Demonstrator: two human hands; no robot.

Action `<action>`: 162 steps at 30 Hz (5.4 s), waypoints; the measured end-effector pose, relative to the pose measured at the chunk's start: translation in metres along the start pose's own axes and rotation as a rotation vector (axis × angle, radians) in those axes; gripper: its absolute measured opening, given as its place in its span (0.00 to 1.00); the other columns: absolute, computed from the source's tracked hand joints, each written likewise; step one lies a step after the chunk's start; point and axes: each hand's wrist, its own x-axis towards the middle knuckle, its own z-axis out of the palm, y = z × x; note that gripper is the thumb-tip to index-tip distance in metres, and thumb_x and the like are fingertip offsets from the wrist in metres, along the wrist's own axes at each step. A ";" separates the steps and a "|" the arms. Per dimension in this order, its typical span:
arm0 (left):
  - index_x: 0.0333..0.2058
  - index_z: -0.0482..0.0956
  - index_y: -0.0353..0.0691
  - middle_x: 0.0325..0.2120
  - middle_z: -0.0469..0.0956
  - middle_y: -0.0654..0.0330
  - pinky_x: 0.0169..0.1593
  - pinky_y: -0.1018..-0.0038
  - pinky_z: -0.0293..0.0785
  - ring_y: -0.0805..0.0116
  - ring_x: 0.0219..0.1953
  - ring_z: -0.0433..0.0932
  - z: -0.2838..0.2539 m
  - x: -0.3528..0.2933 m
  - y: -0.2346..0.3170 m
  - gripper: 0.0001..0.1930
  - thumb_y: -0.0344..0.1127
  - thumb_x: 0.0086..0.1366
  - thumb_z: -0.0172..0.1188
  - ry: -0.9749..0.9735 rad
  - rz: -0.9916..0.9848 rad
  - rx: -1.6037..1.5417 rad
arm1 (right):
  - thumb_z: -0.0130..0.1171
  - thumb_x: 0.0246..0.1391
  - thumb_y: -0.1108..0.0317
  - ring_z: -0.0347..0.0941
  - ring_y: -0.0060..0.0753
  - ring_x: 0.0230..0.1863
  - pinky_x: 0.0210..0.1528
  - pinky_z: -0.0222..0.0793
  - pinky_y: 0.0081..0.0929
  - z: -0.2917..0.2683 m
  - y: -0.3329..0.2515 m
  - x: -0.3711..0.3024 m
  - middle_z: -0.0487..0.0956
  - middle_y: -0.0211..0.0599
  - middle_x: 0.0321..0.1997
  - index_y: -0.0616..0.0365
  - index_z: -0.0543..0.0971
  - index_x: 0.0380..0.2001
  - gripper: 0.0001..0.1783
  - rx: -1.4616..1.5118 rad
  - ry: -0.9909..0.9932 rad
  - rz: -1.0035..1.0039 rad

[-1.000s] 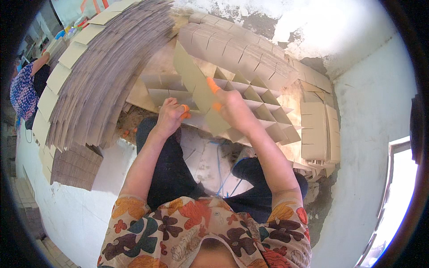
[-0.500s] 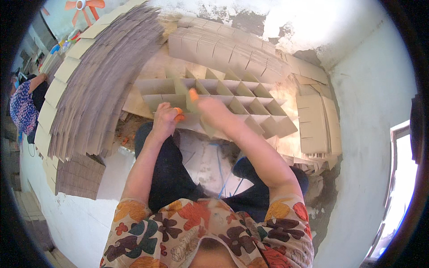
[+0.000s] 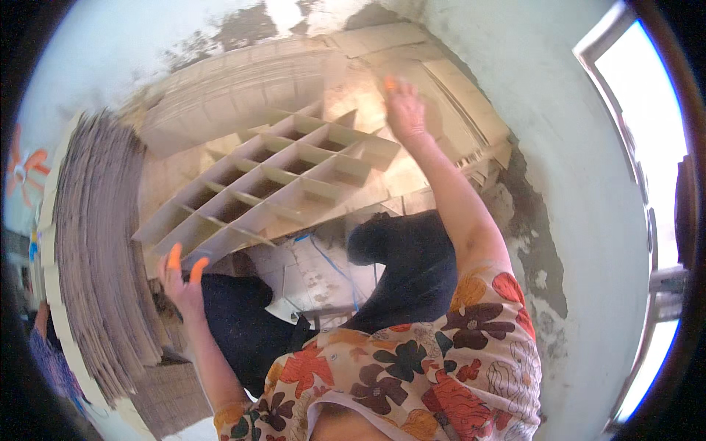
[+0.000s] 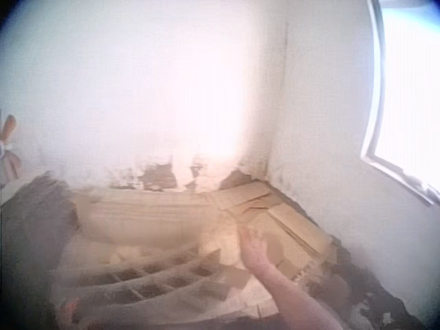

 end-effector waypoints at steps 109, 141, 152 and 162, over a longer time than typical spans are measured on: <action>0.34 0.77 0.30 0.38 0.77 0.51 0.42 0.67 0.73 0.58 0.38 0.75 -0.153 0.136 0.056 0.13 0.28 0.47 0.59 0.210 0.725 0.609 | 0.64 0.47 0.71 0.73 0.45 0.49 0.49 0.70 0.36 -0.144 -0.138 -0.008 0.76 0.44 0.47 0.50 0.68 0.60 0.34 0.270 0.230 -0.338; 0.41 0.77 0.35 0.37 0.78 0.52 0.53 0.60 0.64 0.53 0.47 0.72 -0.030 -0.031 0.008 0.21 0.44 0.54 0.67 -0.317 0.149 0.223 | 0.74 0.37 0.59 0.69 0.48 0.56 0.53 0.69 0.42 0.027 0.187 -0.112 0.74 0.45 0.54 0.56 0.65 0.59 0.45 -0.226 -0.377 0.481; 0.42 0.78 0.35 0.37 0.80 0.51 0.47 0.65 0.73 0.55 0.41 0.78 0.008 0.016 0.043 0.21 0.42 0.54 0.69 -0.494 0.005 0.068 | 0.55 0.59 0.56 0.77 0.46 0.37 0.38 0.73 0.40 -0.052 0.143 -0.052 0.79 0.50 0.46 0.64 0.71 0.53 0.25 0.472 0.039 0.408; 0.45 0.76 0.33 0.37 0.79 0.58 0.44 0.79 0.72 0.70 0.39 0.78 0.178 0.138 0.118 0.16 0.32 0.60 0.63 -0.285 -0.696 -1.677 | 0.59 0.57 0.68 0.77 0.34 0.47 0.41 0.76 0.28 -0.132 -0.089 -0.022 0.79 0.45 0.49 0.62 0.68 0.56 0.25 1.298 -0.607 0.291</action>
